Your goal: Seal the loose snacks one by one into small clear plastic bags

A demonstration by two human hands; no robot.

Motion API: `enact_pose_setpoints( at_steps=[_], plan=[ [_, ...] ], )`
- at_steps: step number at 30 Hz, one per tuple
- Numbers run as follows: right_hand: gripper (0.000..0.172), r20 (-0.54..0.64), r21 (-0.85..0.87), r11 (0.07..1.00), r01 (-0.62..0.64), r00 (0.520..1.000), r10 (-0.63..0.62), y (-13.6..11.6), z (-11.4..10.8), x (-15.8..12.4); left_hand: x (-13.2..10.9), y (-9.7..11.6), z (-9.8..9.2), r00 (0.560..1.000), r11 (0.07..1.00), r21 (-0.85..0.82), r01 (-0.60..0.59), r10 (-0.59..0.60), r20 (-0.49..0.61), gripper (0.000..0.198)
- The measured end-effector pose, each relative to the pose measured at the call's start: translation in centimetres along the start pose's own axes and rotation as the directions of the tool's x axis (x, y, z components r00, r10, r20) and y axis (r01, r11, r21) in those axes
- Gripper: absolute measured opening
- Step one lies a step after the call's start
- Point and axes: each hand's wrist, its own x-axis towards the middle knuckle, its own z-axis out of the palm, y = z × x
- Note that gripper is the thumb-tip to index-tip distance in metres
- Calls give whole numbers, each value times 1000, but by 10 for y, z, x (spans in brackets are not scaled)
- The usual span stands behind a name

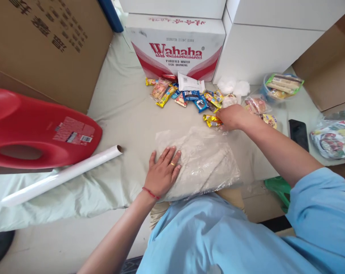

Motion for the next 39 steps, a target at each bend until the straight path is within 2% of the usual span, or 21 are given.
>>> enact_pose_setpoints(
  at_steps=[2,4,7,9,11,13,16,18,20,23,27,30,32,35,39],
  plan=[
    [38,1,4,999,-41,999,41,8,2,-9,0,0,0,1000,1000,-12,8,-8,-2,51],
    [38,-74,22,993,-115,990,116,24,2,-23,0,1,0,1000,1000,-23,10,-10,-4,51],
    [45,-277,65,965,-253,925,261,49,-12,-52,0,1,0,1000,1000,-30,10,-10,-7,53],
    [47,-385,108,965,-240,884,263,52,-28,-74,0,1,1,1000,999,-34,17,-18,-12,57],
    [43,-422,134,987,-93,895,142,34,-42,-93,0,1,2,999,999,-39,25,-26,-18,61],
    [34,-392,135,984,120,918,-58,0,-49,-102,1,1,3,999,999,-41,30,-31,-17,63],
    [32,-255,104,919,380,903,-345,-63,-39,-93,1,1,1,999,999,-33,39,-39,6,61],
    [36,-169,66,890,451,884,-436,-95,-22,-79,1,2,-1,999,998,-31,46,-45,28,60],
    [37,-117,32,893,449,889,-442,-111,-3,-64,1,2,-3,998,998,-35,48,-46,45,59],
    [40,-125,46,900,433,896,-425,-111,14,-54,1,3,-4,997,998,-40,51,-49,52,59],
    [32,-189,127,898,421,899,-395,-96,15,-59,2,3,-2,998,998,-26,54,-53,42,59],
    [31,-237,164,907,388,908,-346,-96,11,-65,2,4,0,998,998,-18,53,-52,40,60],
    [31,-293,161,899,406,890,-350,-103,11,-66,2,4,0,998,999,-18,52,-51,35,61],
    [32,-377,95,882,461,837,-397,-116,18,-64,2,4,-1,998,998,-20,56,-55,32,62],
    [48,-407,44,864,501,799,-442,-125,33,-61,2,5,-1,998,998,-28,57,-56,33,63]
  ],
)
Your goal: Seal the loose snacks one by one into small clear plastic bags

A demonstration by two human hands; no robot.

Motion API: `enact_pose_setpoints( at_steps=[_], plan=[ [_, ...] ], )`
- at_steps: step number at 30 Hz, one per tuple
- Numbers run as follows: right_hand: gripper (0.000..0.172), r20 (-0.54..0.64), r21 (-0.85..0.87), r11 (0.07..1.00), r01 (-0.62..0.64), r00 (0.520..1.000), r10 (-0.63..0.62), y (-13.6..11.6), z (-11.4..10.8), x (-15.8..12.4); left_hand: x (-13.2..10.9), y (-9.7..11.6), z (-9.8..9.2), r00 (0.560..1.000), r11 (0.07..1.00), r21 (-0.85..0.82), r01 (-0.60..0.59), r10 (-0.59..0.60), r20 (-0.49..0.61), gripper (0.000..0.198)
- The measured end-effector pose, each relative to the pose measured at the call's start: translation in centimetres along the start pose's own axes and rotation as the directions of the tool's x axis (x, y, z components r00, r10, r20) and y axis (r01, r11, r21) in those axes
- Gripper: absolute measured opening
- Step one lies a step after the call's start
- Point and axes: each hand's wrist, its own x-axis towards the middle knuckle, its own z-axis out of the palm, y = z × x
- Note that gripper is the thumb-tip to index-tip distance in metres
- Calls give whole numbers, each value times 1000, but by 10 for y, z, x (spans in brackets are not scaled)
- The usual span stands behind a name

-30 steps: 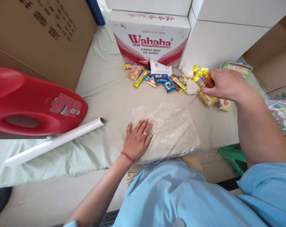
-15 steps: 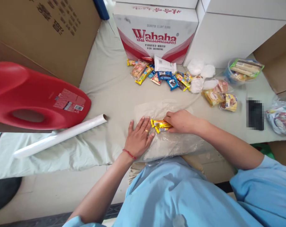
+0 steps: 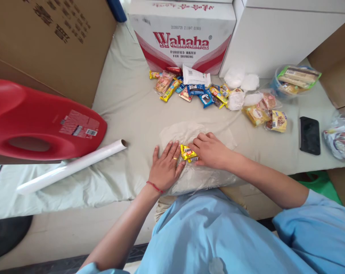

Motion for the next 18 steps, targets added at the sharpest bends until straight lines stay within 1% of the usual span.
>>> enact_pose_setpoints(
  at_steps=[3,6,10,15,18],
  plan=[
    [41,8,-16,999,37,999,-37,4,5,-4,0,0,0,1000,1000,-2,2,-2,0,63],
    [35,5,-11,995,97,995,-97,12,4,-7,0,1,0,1000,1000,1,7,-7,6,63],
    [38,-32,20,986,163,986,-162,20,5,-8,1,1,0,1000,1000,2,5,-5,8,64],
    [33,-72,57,986,155,986,-151,25,11,-9,1,1,0,1000,1000,8,2,-2,6,64],
    [34,-82,60,990,127,989,-122,24,10,-13,0,1,0,1000,1000,7,2,-2,5,64]
  ],
)
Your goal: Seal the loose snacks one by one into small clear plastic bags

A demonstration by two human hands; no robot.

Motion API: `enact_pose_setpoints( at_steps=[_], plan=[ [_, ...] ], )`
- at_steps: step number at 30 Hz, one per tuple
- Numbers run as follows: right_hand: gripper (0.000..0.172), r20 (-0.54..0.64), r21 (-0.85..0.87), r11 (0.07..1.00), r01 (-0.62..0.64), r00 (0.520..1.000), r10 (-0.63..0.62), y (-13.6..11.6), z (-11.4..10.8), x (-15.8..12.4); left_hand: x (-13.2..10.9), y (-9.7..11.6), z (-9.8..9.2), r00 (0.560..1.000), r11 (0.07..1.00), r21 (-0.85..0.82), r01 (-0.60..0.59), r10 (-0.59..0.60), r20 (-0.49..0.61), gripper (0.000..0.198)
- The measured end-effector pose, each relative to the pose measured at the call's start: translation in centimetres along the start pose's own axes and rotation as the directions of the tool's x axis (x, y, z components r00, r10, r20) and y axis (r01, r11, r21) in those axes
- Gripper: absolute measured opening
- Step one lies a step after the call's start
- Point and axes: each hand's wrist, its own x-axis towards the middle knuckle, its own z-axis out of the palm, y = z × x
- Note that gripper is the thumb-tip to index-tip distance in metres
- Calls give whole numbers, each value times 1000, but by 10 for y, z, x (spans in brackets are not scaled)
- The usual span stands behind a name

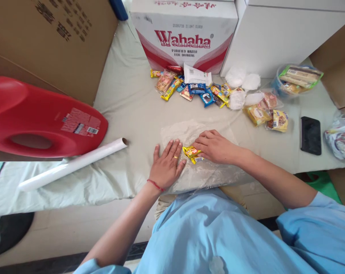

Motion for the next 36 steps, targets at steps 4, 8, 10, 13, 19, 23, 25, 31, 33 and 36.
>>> enact_pose_setpoints(
  at_steps=[4,8,10,13,19,23,25,31,33,36],
  plan=[
    [48,-8,-15,1000,-14,1000,14,-8,0,-2,-1,0,2,1000,1000,5,1,-1,-6,63],
    [51,4,-37,999,11,1000,-11,-9,4,-1,-1,-1,3,1000,1000,17,-2,2,-1,63],
    [48,-2,-36,998,44,999,-44,-4,6,-1,-1,-1,3,1000,1000,19,-3,3,2,63],
    [49,-25,-9,995,95,995,-96,5,10,-2,-1,0,2,1000,1000,21,1,0,-3,64],
    [67,-91,99,992,73,994,-64,10,17,-10,-3,-9,6,999,1000,-2,-14,14,-39,63],
    [63,-242,193,981,7,969,41,14,6,-35,-16,-19,-4,968,993,-50,-103,88,-237,67],
    [50,-291,269,963,-23,951,104,15,-1,-60,-28,-21,-17,951,974,-108,-201,168,-261,71],
    [49,-156,391,908,-151,961,227,-6,25,-145,-73,-17,-32,905,866,-270,-421,423,-55,50],
    [47,-142,408,892,-194,952,272,-16,44,-159,-79,-17,-23,901,871,-235,-431,429,-64,34],
    [23,-201,440,877,-194,930,307,-24,62,-162,-78,-18,-13,920,886,-246,-392,370,-131,18]
  ],
)
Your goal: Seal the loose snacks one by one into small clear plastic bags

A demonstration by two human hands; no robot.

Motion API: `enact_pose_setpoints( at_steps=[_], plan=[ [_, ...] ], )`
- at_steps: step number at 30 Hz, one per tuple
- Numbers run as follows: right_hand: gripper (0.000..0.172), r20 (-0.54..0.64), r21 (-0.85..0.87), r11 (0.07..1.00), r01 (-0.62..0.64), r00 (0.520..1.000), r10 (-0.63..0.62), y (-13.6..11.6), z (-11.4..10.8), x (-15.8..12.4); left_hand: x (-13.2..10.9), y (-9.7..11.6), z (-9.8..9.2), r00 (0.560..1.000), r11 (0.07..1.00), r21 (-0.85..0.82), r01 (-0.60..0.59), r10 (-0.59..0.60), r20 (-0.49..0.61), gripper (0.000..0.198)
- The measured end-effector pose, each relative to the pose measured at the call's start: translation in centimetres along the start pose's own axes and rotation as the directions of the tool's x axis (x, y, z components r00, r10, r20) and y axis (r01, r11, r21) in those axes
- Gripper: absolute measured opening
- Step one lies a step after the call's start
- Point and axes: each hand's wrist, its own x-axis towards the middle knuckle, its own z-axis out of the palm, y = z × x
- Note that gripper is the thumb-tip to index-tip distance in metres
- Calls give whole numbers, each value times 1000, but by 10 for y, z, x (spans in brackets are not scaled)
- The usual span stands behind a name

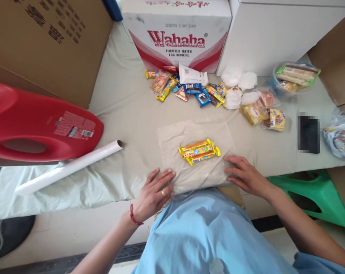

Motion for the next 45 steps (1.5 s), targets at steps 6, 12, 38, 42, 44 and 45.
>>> enact_pose_setpoints(
  at_steps=[6,12,38,42,44,45],
  plan=[
    [16,-67,130,989,65,996,-57,-1,-34,42,26,-17,-13,955,934,-281,220,-264,-131,14],
    [24,15,97,984,-152,988,151,21,-62,109,61,-55,-16,818,838,-226,496,-539,-200,22],
    [27,312,-134,991,-17,948,59,-32,-13,183,112,31,32,950,948,106,300,-287,-126,64],
    [32,151,-253,964,-78,981,119,-16,-25,213,112,19,40,952,942,145,303,-291,-99,59],
    [45,56,-313,942,-122,988,146,-9,-23,232,110,20,39,953,941,166,296,-281,-109,56],
    [55,54,-334,931,-147,983,175,-7,-21,241,110,20,39,955,940,178,293,-276,-112,55]
  ],
)
